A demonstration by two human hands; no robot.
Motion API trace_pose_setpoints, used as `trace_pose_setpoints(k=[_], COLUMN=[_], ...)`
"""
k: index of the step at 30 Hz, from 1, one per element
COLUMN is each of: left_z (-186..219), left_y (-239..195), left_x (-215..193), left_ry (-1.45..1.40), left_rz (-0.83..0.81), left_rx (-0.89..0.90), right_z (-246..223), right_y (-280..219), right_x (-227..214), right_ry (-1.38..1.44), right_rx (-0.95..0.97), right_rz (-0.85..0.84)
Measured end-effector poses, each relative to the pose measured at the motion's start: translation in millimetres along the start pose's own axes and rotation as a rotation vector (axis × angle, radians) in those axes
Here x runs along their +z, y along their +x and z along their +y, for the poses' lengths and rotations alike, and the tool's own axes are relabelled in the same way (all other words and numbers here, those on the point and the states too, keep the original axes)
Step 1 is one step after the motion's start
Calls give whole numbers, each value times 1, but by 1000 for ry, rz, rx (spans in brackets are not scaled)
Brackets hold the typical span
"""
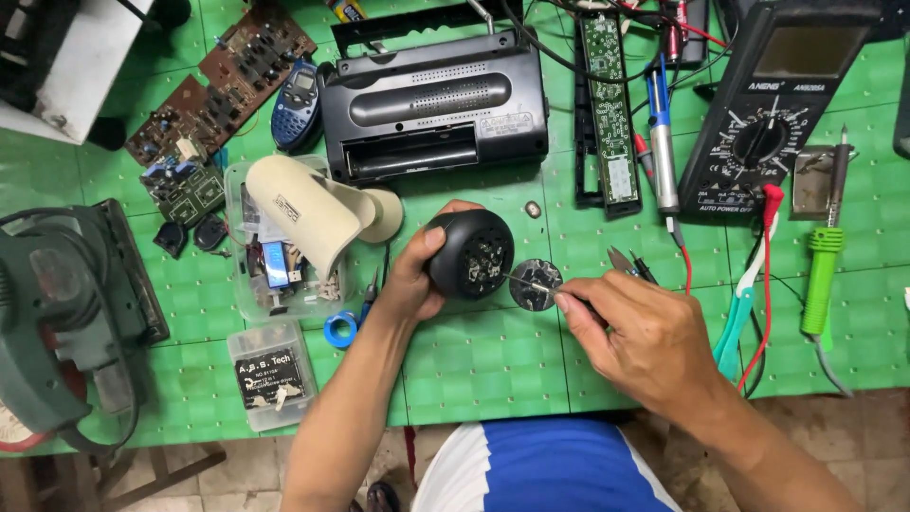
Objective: Disassembling and inspecting a small electronic device on a workbench using a screwdriver.
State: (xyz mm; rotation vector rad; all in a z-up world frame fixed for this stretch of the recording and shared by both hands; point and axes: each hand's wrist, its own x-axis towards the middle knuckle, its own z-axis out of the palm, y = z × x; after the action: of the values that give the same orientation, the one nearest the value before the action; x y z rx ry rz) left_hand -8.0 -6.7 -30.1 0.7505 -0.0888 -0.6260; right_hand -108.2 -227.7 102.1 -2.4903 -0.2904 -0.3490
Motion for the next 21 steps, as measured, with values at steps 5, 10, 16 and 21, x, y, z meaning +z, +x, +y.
trace_pose_setpoints(k=[5,10,16,21], left_z=[2,10,6,11], left_y=[2,-1,0,1], left_x=[0,8,2,6], left_ry=[31,77,160,294], left_rz=[12,9,19,15], left_rx=[8,7,66,191], right_z=[-7,-15,-11,-2], right_y=[9,16,15,27], right_x=[-6,-8,4,13], right_ry=[-122,-215,-227,384], right_rx=[-10,-3,164,640], right_rz=[-58,-121,-361,-583])
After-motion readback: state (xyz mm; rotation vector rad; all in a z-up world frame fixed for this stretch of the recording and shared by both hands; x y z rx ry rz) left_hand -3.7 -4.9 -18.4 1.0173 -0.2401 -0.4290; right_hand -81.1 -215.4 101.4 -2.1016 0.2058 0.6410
